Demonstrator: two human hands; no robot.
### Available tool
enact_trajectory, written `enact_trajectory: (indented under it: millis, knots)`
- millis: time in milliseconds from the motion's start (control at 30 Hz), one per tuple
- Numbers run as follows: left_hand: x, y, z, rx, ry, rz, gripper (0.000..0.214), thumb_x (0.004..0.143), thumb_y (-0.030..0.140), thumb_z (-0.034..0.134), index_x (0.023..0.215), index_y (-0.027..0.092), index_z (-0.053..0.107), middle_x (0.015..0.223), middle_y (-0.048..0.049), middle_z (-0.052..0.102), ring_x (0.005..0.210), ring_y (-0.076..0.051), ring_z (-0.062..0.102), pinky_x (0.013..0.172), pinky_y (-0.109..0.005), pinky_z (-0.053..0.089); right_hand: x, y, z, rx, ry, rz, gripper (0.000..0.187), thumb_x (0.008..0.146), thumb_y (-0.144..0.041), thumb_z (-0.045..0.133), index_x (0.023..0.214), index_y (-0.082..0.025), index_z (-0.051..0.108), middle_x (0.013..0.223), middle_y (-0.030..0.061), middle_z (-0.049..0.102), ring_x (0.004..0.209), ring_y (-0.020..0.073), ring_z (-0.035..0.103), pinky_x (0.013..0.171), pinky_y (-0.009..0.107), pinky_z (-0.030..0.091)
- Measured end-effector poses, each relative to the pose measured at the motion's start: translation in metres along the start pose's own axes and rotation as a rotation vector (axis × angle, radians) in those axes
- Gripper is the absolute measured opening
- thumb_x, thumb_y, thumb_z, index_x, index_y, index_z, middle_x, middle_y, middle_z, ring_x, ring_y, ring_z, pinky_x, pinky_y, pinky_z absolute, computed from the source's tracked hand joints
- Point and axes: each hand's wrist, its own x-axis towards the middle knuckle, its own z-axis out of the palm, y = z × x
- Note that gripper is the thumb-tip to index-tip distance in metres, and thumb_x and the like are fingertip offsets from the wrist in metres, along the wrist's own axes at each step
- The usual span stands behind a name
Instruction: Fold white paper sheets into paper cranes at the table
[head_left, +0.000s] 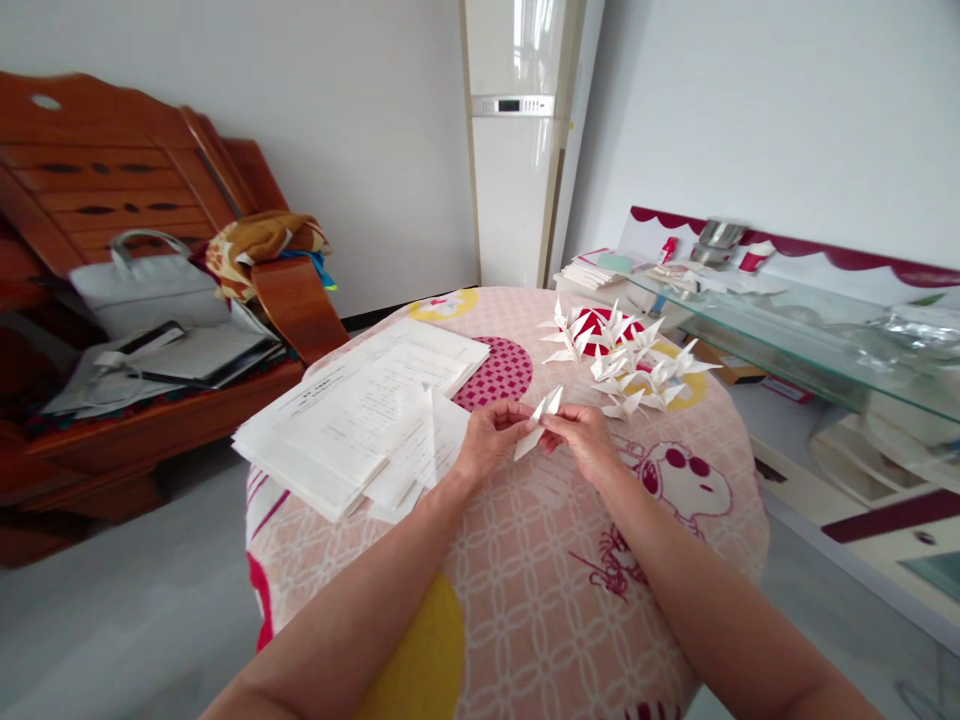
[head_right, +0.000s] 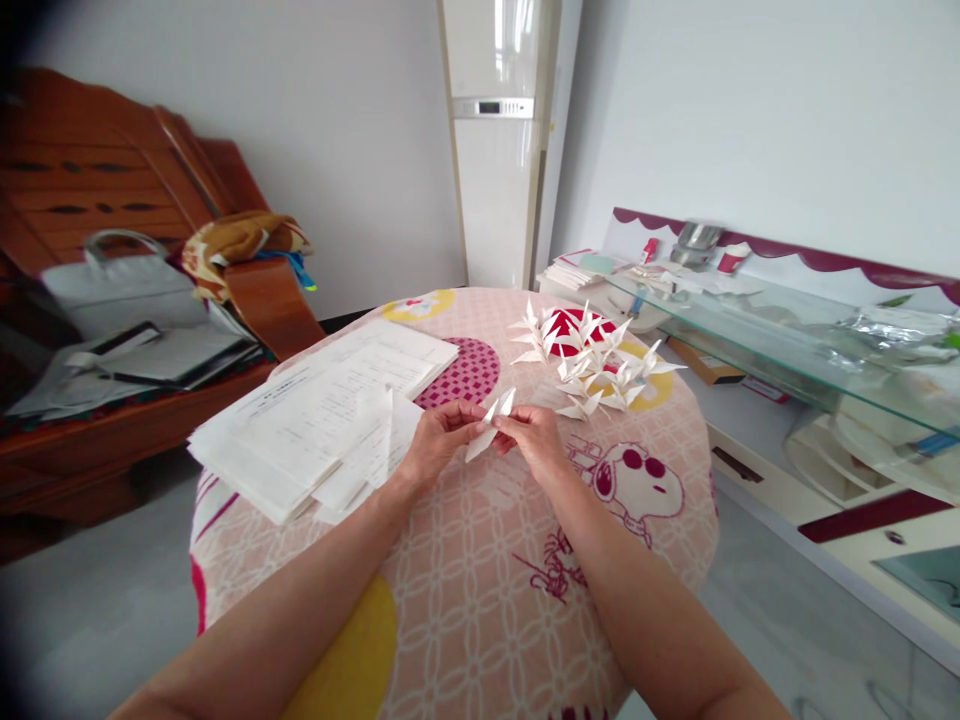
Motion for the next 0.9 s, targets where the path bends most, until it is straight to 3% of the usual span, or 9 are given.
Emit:
enact_trajectory:
  millis: [267, 633, 900]
  knots:
    - [-0.003, -0.002, 0.002, 0.273, 0.203, 0.073, 0.016, 0.071, 0.026, 0.072, 0.083, 0.014, 0.074, 0.074, -0.0023, 0.072, 0.063, -0.013, 0.063, 0.059, -0.022, 0.047, -0.003, 0.002, 0.004, -0.071, -0.025, -0.039, 0.021, 0.066, -0.039, 0.077, 0.067, -0.018, 0.072, 0.056, 0.0017, 0.067, 0.05, 0.0157, 0.061, 0.05, 0.027, 0.05]
    - [-0.008, 0.002, 0.008, 0.516, 0.237, 0.22, 0.01, 0.076, 0.019, 0.066, 0.081, 0.016, 0.075, 0.077, -0.0021, 0.074, 0.068, -0.014, 0.067, 0.065, -0.023, 0.051, -0.005, 0.003, 0.006, -0.092, 0.02, -0.078, 0.021, 0.067, -0.038, 0.077, 0.061, -0.019, 0.07, 0.055, 0.0016, 0.067, 0.049, 0.0166, 0.06, 0.051, 0.029, 0.049]
    - [-0.007, 0.004, 0.009, 0.551, 0.268, 0.184, 0.008, 0.075, 0.021, 0.067, 0.078, 0.016, 0.073, 0.074, -0.0021, 0.072, 0.065, -0.014, 0.064, 0.063, -0.023, 0.048, -0.004, 0.007, 0.006, -0.121, 0.042, -0.107, 0.024, 0.069, -0.04, 0.075, 0.059, -0.019, 0.069, 0.053, 0.0012, 0.066, 0.049, 0.017, 0.06, 0.049, 0.029, 0.048]
